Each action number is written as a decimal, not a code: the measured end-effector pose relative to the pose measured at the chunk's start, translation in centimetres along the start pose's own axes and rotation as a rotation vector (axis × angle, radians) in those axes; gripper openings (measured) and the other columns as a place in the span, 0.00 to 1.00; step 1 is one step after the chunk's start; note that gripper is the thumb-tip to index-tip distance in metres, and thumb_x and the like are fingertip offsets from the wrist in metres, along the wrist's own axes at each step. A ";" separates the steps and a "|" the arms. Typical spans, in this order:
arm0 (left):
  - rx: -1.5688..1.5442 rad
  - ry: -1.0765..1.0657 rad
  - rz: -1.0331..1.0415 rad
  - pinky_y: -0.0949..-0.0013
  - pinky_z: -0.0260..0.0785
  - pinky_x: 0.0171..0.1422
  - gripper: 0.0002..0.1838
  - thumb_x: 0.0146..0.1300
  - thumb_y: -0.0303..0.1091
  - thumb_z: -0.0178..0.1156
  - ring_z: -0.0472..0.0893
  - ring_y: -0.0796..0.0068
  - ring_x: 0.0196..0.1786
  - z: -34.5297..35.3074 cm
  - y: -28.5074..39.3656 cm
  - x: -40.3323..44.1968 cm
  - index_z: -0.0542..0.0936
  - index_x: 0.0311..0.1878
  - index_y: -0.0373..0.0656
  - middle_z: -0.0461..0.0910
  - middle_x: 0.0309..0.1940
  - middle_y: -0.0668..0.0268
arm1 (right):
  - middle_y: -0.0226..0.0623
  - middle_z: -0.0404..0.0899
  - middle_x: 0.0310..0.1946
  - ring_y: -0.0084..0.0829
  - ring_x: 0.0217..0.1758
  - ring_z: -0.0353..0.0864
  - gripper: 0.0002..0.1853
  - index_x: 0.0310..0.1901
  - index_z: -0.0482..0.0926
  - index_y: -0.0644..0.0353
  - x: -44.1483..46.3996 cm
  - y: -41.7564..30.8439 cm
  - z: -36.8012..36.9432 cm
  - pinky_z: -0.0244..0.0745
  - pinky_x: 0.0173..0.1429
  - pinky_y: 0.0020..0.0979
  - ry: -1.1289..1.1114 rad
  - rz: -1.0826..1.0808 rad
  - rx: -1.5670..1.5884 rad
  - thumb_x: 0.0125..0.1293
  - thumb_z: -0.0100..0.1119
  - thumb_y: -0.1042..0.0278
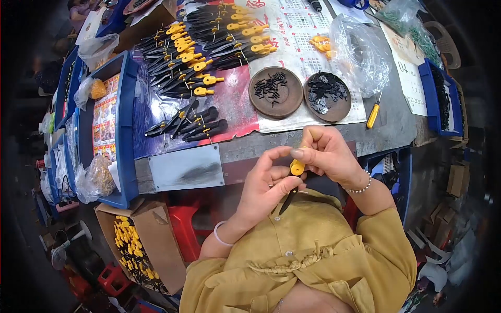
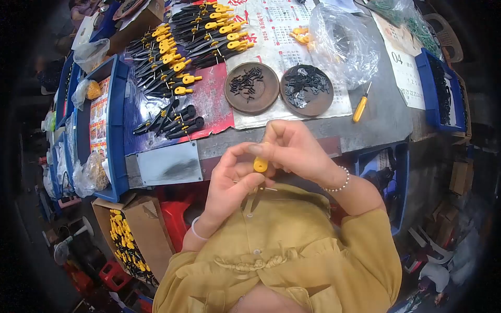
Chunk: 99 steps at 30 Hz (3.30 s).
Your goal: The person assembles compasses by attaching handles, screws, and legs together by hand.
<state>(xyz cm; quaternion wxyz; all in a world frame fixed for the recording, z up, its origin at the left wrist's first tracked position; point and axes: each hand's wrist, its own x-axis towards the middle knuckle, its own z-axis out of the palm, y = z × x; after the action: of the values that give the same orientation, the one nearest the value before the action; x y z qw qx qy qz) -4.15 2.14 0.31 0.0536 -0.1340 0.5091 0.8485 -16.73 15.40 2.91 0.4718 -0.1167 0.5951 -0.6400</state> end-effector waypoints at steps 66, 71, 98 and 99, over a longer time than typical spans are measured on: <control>-0.077 0.200 0.134 0.73 0.73 0.49 0.09 0.66 0.23 0.54 0.79 0.76 0.42 -3.7 0.7 -0.9 0.69 0.48 0.34 0.79 0.40 0.60 | 0.38 0.79 0.28 0.30 0.31 0.82 0.06 0.34 0.79 0.64 1.8 1.4 4.1 0.75 0.35 0.27 0.054 -0.450 -0.433 0.54 0.64 0.80; 0.054 0.234 0.174 0.74 0.72 0.51 0.11 0.65 0.19 0.51 0.79 0.77 0.43 -2.6 0.3 -1.1 0.68 0.50 0.32 0.78 0.41 0.61 | 0.36 0.76 0.29 0.31 0.31 0.77 0.08 0.32 0.78 0.64 2.1 1.9 4.0 0.72 0.34 0.28 0.054 -0.758 -0.624 0.51 0.66 0.80; -0.161 0.044 -0.087 0.75 0.75 0.41 0.07 0.66 0.27 0.55 0.81 0.77 0.33 -3.4 0.2 0.4 0.73 0.46 0.37 0.80 0.33 0.63 | 0.29 0.77 0.35 0.17 0.32 0.72 0.09 0.42 0.77 0.62 3.6 1.9 0.0 0.69 0.37 0.21 -0.176 -0.232 -0.243 0.64 0.60 0.68; -0.146 0.071 -0.069 0.75 0.75 0.39 0.06 0.66 0.27 0.55 0.81 0.77 0.31 -3.5 0.1 0.5 0.74 0.43 0.37 0.80 0.31 0.64 | 0.30 0.76 0.38 0.19 0.34 0.73 0.10 0.44 0.77 0.62 3.3 1.1 0.1 0.69 0.37 0.21 -0.140 -0.336 -0.451 0.62 0.61 0.70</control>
<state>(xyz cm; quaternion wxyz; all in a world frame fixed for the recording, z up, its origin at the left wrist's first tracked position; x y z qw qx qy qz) -4.10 -0.98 -1.26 0.0545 -0.1850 0.4425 0.8758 -17.92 13.08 0.64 0.3610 -0.3596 0.6609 -0.5510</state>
